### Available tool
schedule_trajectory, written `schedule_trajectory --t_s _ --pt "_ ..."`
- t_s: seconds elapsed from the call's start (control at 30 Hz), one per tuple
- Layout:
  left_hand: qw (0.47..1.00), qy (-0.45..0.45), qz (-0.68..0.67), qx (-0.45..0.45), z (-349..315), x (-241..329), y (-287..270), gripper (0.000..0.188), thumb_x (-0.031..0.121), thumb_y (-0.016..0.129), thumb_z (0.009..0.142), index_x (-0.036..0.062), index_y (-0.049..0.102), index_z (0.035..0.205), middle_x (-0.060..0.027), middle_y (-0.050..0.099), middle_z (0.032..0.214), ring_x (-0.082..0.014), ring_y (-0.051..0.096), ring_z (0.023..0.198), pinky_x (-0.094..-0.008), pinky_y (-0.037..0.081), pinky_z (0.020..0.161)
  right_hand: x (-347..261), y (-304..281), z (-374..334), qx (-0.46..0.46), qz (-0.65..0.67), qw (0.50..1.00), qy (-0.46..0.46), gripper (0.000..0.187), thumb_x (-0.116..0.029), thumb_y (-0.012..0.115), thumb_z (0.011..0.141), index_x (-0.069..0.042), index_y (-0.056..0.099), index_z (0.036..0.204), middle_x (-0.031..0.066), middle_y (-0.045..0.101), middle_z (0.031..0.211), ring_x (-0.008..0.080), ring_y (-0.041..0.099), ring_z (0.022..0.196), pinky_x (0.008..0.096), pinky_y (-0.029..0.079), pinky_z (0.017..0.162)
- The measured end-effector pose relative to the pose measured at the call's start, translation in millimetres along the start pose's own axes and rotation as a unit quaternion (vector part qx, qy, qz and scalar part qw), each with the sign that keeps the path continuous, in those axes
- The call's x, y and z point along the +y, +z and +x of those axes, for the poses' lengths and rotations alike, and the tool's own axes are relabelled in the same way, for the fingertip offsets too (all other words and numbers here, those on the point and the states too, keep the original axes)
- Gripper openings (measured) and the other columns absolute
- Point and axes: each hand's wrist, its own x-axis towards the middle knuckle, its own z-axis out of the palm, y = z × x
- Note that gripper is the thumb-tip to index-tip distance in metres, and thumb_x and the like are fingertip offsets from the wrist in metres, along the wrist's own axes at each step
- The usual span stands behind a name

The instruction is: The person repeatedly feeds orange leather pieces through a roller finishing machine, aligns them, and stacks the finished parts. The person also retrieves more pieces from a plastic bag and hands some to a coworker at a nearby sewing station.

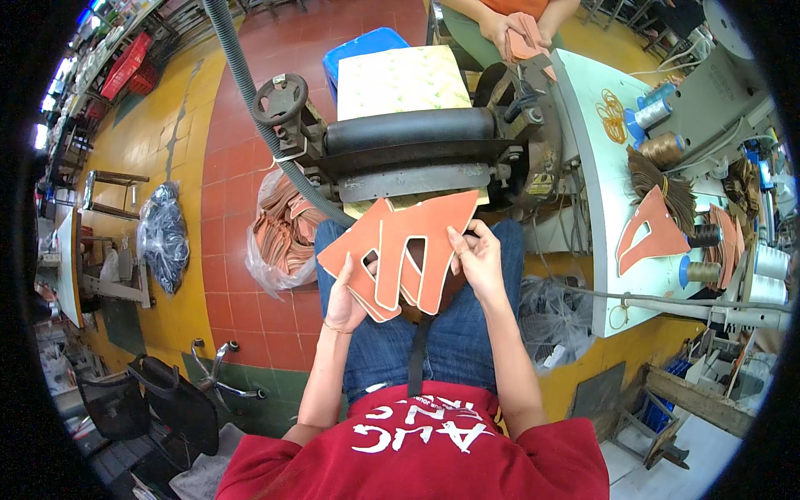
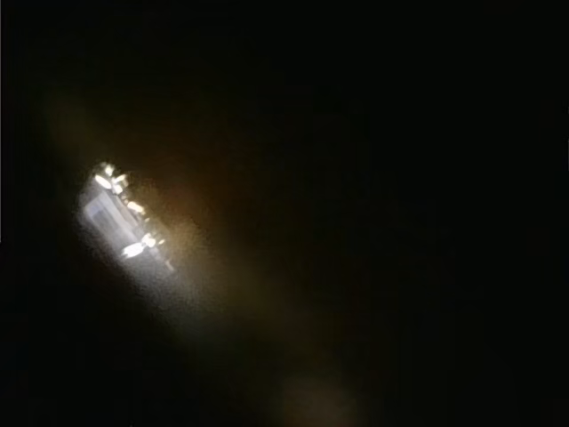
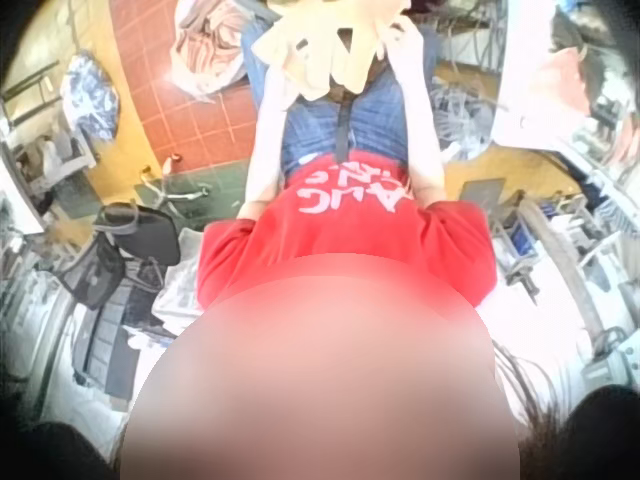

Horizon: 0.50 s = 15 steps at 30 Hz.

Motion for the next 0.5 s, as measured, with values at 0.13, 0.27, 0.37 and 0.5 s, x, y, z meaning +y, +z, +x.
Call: schedule_trajectory --t_s 0.13,0.27,0.37,0.5 --pt "1.0 -0.023 -0.003 -0.011 6 6 -16 0.057 0.041 0.034 0.1 -0.0006 0.027 0.139 -0.0217 0.049 0.128 -0.0302 0.052 0.115 -0.0406 0.044 0.097 30 0 53 -0.035 0.035 0.996 0.068 0.02 -0.016 0.065 0.089 -0.001 0.054 0.099 0.0029 0.06 0.069 0.006 0.048 0.046 0.0207 0.038 0.042" --pt "1.0 0.015 -0.004 0.008 9 8 -22 0.053 0.038 0.038 0.099 0.0 0.031 0.137 -0.0232 0.049 0.128 -0.033 0.054 0.112 -0.0414 0.048 0.09 43 10 103 0.017 0.058 0.994 0.093 0.021 -0.014 0.064 0.089 0.0 0.054 0.102 0.0033 0.059 0.07 0.0089 0.054 0.053 0.0225 0.046 0.05" --pt "1.0 0.014 -0.006 0.027 7 8 -26 0.052 0.038 0.038 0.099 -0.0002 0.034 0.135 -0.0229 0.05 0.126 -0.0325 0.056 0.109 -0.0415 0.048 0.089 41 18 117 0.11 0.106 0.988 0.028 0.032 -0.007 0.057 0.092 0.006 0.048 0.12 0.0109 0.059 0.101 0.0177 0.064 0.084 0.0264 0.056 0.077" --pt "1.0 -0.013 -0.014 0.009 4 7 -28 0.052 0.038 0.038 0.099 -0.0006 0.035 0.133 -0.0226 0.054 0.121 -0.0308 0.058 0.105 -0.042 0.049 0.089 41 20 87 0.108 0.037 0.988 -0.108 0.041 -0.006 0.056 0.092 0.006 0.043 0.128 0.0173 0.05 0.125 0.0209 0.061 0.098 0.0297 0.052 0.086"
